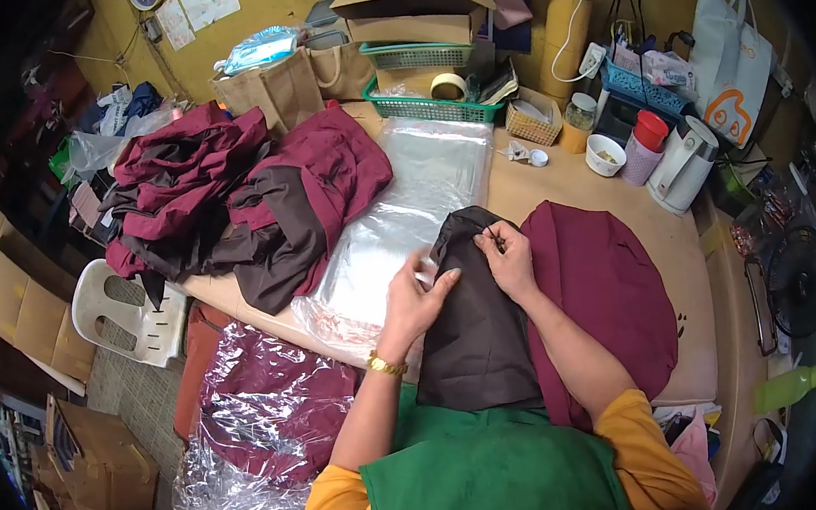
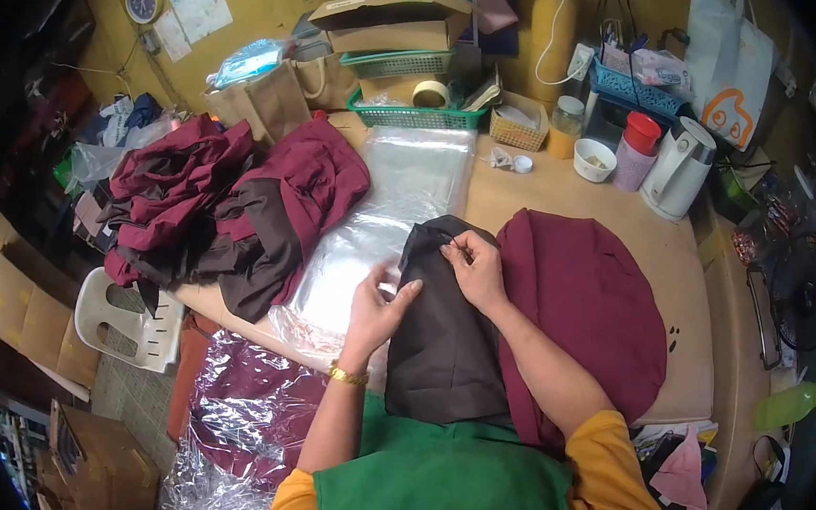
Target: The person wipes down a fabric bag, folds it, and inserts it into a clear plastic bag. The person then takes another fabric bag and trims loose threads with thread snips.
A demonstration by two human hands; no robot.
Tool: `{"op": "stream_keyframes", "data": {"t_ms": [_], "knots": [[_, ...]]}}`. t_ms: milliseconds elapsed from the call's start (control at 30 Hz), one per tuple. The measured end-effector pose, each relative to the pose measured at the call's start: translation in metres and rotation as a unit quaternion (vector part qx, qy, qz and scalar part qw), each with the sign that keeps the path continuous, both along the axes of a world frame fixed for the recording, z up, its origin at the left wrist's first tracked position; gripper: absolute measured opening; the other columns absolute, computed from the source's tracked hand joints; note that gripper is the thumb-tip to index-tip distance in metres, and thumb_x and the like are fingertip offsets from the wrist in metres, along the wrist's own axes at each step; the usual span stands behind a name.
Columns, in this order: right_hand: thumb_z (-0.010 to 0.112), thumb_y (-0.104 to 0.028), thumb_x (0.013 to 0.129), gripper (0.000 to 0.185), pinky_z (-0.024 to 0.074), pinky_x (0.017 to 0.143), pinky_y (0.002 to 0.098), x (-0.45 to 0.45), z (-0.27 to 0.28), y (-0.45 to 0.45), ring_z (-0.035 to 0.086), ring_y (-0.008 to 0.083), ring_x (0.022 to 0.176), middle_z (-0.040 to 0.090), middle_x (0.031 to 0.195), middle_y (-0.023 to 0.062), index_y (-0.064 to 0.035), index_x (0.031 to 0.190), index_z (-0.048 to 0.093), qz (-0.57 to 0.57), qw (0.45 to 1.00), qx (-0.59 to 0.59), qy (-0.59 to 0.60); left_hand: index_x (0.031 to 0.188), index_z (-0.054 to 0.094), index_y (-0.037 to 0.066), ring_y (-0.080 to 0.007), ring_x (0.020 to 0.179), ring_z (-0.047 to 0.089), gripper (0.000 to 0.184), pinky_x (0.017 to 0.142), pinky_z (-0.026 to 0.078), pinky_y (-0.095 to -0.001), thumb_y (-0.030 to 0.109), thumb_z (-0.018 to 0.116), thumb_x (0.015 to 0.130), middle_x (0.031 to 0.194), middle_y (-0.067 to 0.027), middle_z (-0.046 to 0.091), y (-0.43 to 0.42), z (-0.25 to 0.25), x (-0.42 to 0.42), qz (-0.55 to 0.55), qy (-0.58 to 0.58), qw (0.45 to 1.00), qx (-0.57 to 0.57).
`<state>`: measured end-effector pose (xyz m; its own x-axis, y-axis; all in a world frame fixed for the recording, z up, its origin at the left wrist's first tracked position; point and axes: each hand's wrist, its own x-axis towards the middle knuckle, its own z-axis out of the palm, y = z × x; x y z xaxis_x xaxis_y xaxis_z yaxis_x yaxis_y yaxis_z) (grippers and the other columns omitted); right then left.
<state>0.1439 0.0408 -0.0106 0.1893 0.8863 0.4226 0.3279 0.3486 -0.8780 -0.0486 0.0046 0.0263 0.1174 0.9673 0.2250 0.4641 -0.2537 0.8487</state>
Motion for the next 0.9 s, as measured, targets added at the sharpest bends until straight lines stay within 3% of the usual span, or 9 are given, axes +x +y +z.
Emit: {"op": "stream_keyframes", "data": {"t_ms": [33,133,233,500,600,733,800,833,900], "knots": [[0.07,-0.013,0.091,0.019,0.0415,0.057,0.0253,0.003,-0.003,0.001,0.049,0.0053,0.061,0.058,0.065,0.0002,-0.0003,0.08,0.059,0.0,1.0,0.001,-0.001,0.115,0.063,-0.004,-0.0114,0.076,0.059,0.035,0.065,0.047,-0.0264,0.024,0.066,0.094,0.092,-0.0078,0.066,0.001,-0.006,-0.001,0.0,-0.001,1.0,0.001],[0.07,-0.012,0.09,0.019,0.043,0.058,0.0251,0.016,-0.013,0.003,0.051,0.0051,0.063,0.059,0.066,0.0005,0.0004,0.08,0.059,-0.019,1.0,0.006,0.002,0.076,0.066,-0.004,-0.0022,0.062,0.041,0.029,0.052,0.036,-0.0246,0.018,0.066,0.094,0.062,0.0071,0.051,0.001,-0.015,-0.016,-0.025,-0.029,0.997,-0.066],[0.071,-0.012,0.089,0.019,0.0449,0.061,0.0262,0.02,-0.017,0.005,0.054,0.0072,0.064,0.06,0.067,0.0027,0.0004,0.082,0.059,-0.018,1.0,-0.017,-0.007,0.07,0.061,-0.002,-0.0035,0.058,0.037,0.035,0.05,0.033,-0.0263,0.022,0.064,0.096,0.06,0.0068,0.046,-0.005,-0.022,-0.04,-0.039,-0.09,0.99,-0.098],[0.071,-0.014,0.088,0.018,0.048,0.065,0.0311,0.017,-0.023,0.006,0.059,0.0152,0.064,0.065,0.07,0.0078,0.0,0.084,0.06,0.025,0.997,-0.022,-0.067,0.069,0.059,0.002,-0.0052,0.057,0.035,0.039,0.051,0.031,-0.0257,0.028,0.062,0.098,0.058,0.0067,0.041,-0.021,-0.008,-0.069,-0.022,0.025,0.994,-0.102],[0.072,-0.017,0.087,0.018,0.0493,0.07,0.033,0.021,-0.019,0.008,0.061,0.019,0.072,0.067,0.081,0.0088,-0.0018,0.092,0.062,0.047,0.992,-0.095,-0.066,0.072,0.062,0.001,-0.0081,0.056,0.039,0.037,0.053,0.035,-0.0283,0.028,0.062,0.098,0.056,-0.0003,0.041,-0.022,0.002,-0.077,-0.007,-0.002,0.994,-0.107],[0.071,-0.019,0.088,0.022,0.0498,0.076,0.0359,0.005,0.012,-0.006,0.063,0.022,0.085,0.066,0.099,0.0101,-0.0044,0.101,0.063,-0.002,0.989,-0.05,-0.137,0.075,0.062,0.004,-0.0061,0.062,0.046,0.035,0.053,0.036,-0.0241,0.028,0.059,0.1,0.068,0.003,0.051,-0.02,-0.003,-0.075,-0.031,-0.129,0.99,-0.053],[0.072,-0.021,0.087,0.028,0.0497,0.081,0.0391,-0.005,0.04,-0.018,0.062,0.0265,0.097,0.061,0.106,0.0109,-0.0068,0.109,0.062,0.036,0.986,-0.034,-0.159,0.084,0.061,0.006,-0.0043,0.064,0.049,0.029,0.055,0.038,-0.0198,0.029,0.057,0.101,0.076,0.0018,0.057,-0.024,0.003,-0.067,-0.046,-0.357,0.919,-0.16],[0.072,-0.02,0.085,0.028,0.051,0.078,0.0404,-0.011,0.056,-0.028,0.064,0.0295,0.091,0.059,0.099,0.0095,-0.0084,0.108,0.063,0.037,0.97,-0.004,-0.241,0.087,0.062,0.006,-0.0056,0.069,0.054,0.027,0.057,0.042,-0.0201,0.029,0.056,0.102,0.089,-0.0012,0.062,-0.021,-0.005,-0.072,-0.072,-0.37,0.913,-0.158],[0.073,-0.02,0.083,0.029,0.0513,0.076,0.0405,-0.023,0.08,-0.046,0.065,0.0298,0.088,0.058,0.097,0.0087,-0.0095,0.109,0.064,0.06,0.958,0.019,-0.281,0.088,0.062,0.006,-0.0055,0.07,0.055,0.027,0.057,0.042,-0.0198,0.029,0.056,0.102,0.09,-0.0008,0.062,-0.022,-0.007,-0.073,-0.073,-0.378,0.911,-0.148]]}}
